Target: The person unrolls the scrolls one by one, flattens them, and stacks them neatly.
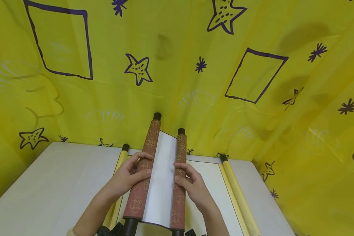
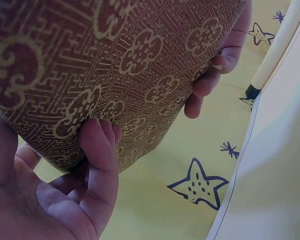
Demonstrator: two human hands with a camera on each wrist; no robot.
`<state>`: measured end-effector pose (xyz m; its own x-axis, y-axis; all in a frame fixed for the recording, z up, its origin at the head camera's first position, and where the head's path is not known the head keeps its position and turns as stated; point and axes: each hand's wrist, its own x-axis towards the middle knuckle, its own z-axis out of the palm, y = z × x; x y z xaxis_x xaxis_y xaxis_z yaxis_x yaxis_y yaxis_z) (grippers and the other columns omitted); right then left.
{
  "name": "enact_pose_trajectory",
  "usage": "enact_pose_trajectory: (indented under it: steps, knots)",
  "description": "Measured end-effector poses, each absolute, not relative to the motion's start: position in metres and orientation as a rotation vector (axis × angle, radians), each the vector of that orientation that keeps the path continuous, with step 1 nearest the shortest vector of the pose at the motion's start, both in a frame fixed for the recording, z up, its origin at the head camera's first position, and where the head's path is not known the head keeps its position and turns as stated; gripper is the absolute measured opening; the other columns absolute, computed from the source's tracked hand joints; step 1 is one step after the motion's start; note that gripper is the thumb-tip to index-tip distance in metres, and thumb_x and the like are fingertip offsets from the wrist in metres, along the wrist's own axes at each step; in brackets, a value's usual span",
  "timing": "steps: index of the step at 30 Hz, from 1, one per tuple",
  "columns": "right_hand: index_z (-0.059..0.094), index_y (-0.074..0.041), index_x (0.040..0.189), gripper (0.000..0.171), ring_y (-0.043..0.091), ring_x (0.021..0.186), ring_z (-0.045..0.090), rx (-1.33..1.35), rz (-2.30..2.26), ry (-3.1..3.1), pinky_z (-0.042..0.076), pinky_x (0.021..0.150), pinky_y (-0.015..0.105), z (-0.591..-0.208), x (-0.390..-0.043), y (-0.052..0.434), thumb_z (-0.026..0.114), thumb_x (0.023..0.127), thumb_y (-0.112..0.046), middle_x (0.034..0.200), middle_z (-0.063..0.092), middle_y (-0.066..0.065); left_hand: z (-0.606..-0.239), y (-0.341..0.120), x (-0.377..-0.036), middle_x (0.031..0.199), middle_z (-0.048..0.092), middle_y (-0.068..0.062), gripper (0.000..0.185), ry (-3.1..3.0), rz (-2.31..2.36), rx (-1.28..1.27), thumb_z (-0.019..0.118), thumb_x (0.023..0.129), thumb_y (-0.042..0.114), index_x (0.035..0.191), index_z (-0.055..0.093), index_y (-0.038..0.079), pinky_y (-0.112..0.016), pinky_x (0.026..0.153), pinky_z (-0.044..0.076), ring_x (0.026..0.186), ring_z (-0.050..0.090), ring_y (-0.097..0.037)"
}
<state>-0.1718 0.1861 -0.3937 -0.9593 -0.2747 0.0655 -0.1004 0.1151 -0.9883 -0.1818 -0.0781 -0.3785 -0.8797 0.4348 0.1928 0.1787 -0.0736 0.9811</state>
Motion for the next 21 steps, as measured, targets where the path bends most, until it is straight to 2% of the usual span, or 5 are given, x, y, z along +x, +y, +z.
enact_pose_trajectory:
  steps: [6,10,21]
  knots:
    - [0.053,-0.007,0.138,0.043,0.024,0.109,0.057,-0.383,-1.978,2.231,0.053,0.085,0.027,-0.394,-0.1723,0.1858,0.059,0.096,-0.006,0.148,0.043,0.019,-0.3771,-0.0809,-0.1811,0.122,0.051,-0.022,0.041,2.009,2.072,0.654,0.064,0.098,0.017,0.135,0.047,0.011,-0.039,0.075,0.06,0.095,0.063,-0.026]
    - [0.052,-0.006,0.139,0.043,0.025,0.114,0.057,-0.384,-1.998,2.204,0.054,0.087,0.028,-0.394,-0.1714,0.1864,0.061,0.097,-0.009,0.149,0.042,0.019,-0.3766,-0.0822,-0.1813,0.123,0.05,-0.022,0.041,2.0,2.073,0.646,0.063,0.098,0.017,0.136,0.047,0.012,-0.041,0.075,0.06,0.097,0.063,-0.028]
    - [0.05,-0.008,0.14,0.045,0.025,0.11,0.058,-0.368,-1.997,2.198,0.054,0.085,0.029,-0.3921,-0.17,0.1869,0.062,0.097,-0.01,0.147,0.042,0.022,-0.3755,-0.0856,-0.18,0.125,0.048,-0.022,0.041,1.998,2.083,0.646,0.063,0.099,0.017,0.137,0.047,0.012,-0.041,0.076,0.06,0.096,0.064,-0.027]
